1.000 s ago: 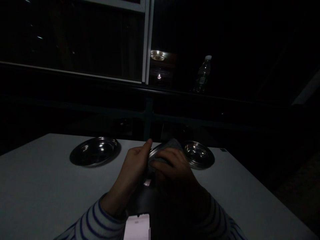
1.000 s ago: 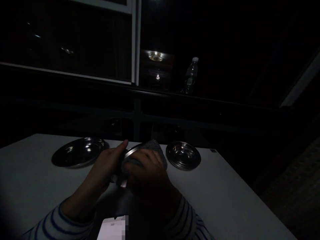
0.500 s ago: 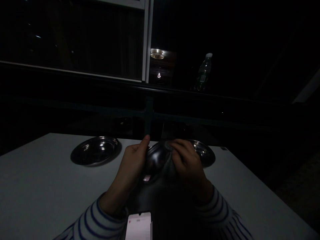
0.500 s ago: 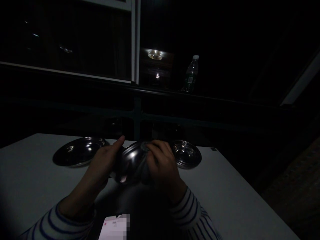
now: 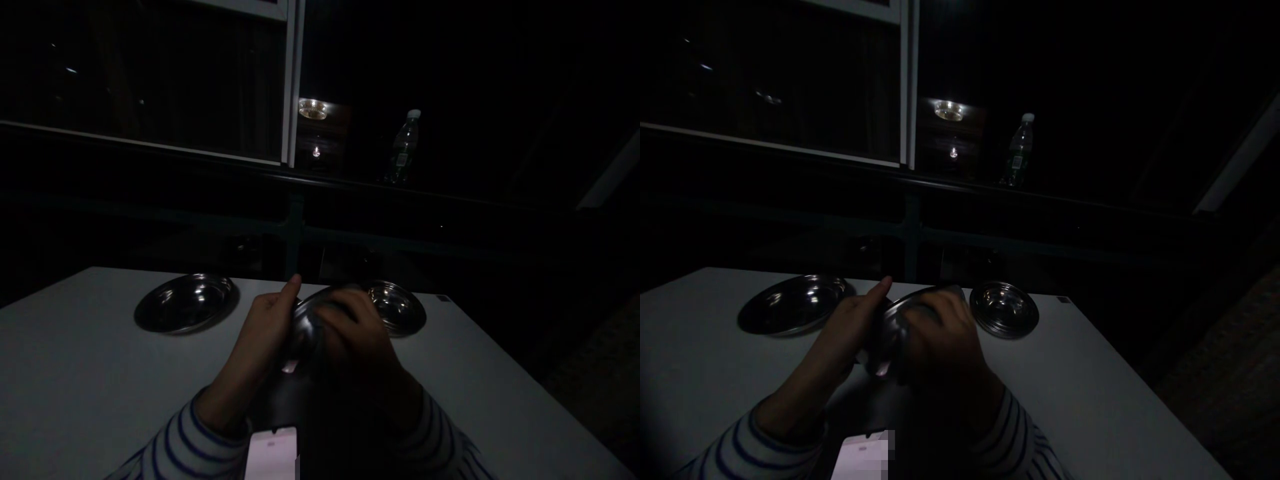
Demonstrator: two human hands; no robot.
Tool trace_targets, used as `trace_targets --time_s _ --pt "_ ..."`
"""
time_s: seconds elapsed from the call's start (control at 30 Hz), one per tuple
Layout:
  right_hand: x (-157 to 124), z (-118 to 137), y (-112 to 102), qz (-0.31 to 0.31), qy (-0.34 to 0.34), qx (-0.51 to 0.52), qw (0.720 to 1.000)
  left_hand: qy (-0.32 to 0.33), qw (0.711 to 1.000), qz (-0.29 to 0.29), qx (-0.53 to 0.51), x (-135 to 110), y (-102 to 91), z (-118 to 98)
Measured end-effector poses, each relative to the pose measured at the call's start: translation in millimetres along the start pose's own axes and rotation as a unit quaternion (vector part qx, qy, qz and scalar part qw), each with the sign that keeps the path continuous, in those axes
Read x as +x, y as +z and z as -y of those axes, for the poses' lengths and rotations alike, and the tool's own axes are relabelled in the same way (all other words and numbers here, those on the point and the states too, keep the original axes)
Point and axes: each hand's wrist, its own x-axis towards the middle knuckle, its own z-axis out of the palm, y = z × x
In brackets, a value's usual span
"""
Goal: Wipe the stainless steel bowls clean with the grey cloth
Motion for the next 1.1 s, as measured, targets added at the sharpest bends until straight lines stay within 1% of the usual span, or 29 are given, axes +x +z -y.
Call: trace_targets --time_s 0.03,0.07,0.1,0.17,0.23,0.27,0.3,0.4,0.43,0.5,0.6,0.63,0.77,0.8,0.83,0.93,0.97,1.0,1.1 --pt "0.2 2.7 1.2 0.008 -0.02 -0.006 1.0 0.0 1.0 0.003 0.002 0.3 -0.1 0.6" --pt "0.5 4.3 2.0 0.01 -0.027 -0.008 1.0 0.002 1.0 0.006 0.002 0.4 0.0 1.1" --pt "0.7 4.6 2.5 0.003 -0.018 -0.008 1.0 0.005 1.0 0.009 0.0 0.4 0.1 1.4" --pt "0.6 1.9 2.3 -0.019 0.03 0.004 0.999 0.009 1.0 0.014 -0.009 0.1 0.4 1.5" --pt "-0.7 -1.3 1.8 -0.025 0.065 0.011 0.998 0.002 1.0 0.021 -0.021 -0.1 0.7 1.4" --pt "-1.7 -1.7 1.9 -0.02 0.061 0.007 0.998 -0.003 0.999 0.025 -0.028 0.1 0.7 1.6" --pt "-2.7 -1.2 2.3 -0.011 0.042 0.0 0.999 -0.008 0.999 0.03 -0.037 0.5 0.6 1.9" --pt "-4.1 2.4 3.7 0.002 -0.045 -0.016 0.999 0.0 0.997 0.049 -0.055 2.3 -0.3 3.7" --pt "-3.7 2.6 3.6 0.001 -0.06 -0.014 0.998 0.004 0.997 0.053 -0.058 2.8 -0.7 4.2" --pt "-2.4 0.6 2.1 -0.008 -0.044 -0.002 0.999 0.01 0.997 0.055 -0.061 3.0 -1.1 4.6" --pt "-1.5 -2.5 -0.1 -0.016 0.016 0.003 1.0 0.001 0.997 0.046 -0.061 1.9 -1.0 3.8" --pt "-1.7 -2.0 0.1 -0.012 0.014 -0.001 1.0 -0.003 0.997 0.044 -0.062 1.6 -0.9 3.5" --pt "-3.7 2.1 3.9 0.002 -0.076 -0.024 0.997 -0.002 0.997 0.023 -0.073 1.9 -0.4 3.6" --pt "-3.7 1.6 4.2 0.0 -0.077 -0.023 0.997 0.001 0.997 0.017 -0.073 2.2 -0.4 3.9" --pt "-3.6 0.3 4.0 -0.003 -0.063 -0.02 0.998 0.003 0.997 0.013 -0.07 2.4 -0.5 4.0" --pt "-2.9 -3.8 1.7 -0.022 0.012 -0.018 1.0 0.005 0.998 0.009 -0.055 2.2 -0.9 3.1" --pt "-2.8 -3.8 1.3 -0.023 0.022 -0.022 0.999 0.005 0.999 0.007 -0.049 1.9 -1.0 2.6" --pt "-3.0 -3.0 1.3 -0.017 0.016 -0.028 0.999 0.005 0.999 0.007 -0.042 1.7 -1.1 2.1" --pt "-4.0 0.9 3.3 -0.003 -0.054 -0.038 0.998 0.011 1.0 0.017 -0.017 1.4 -0.6 1.8"
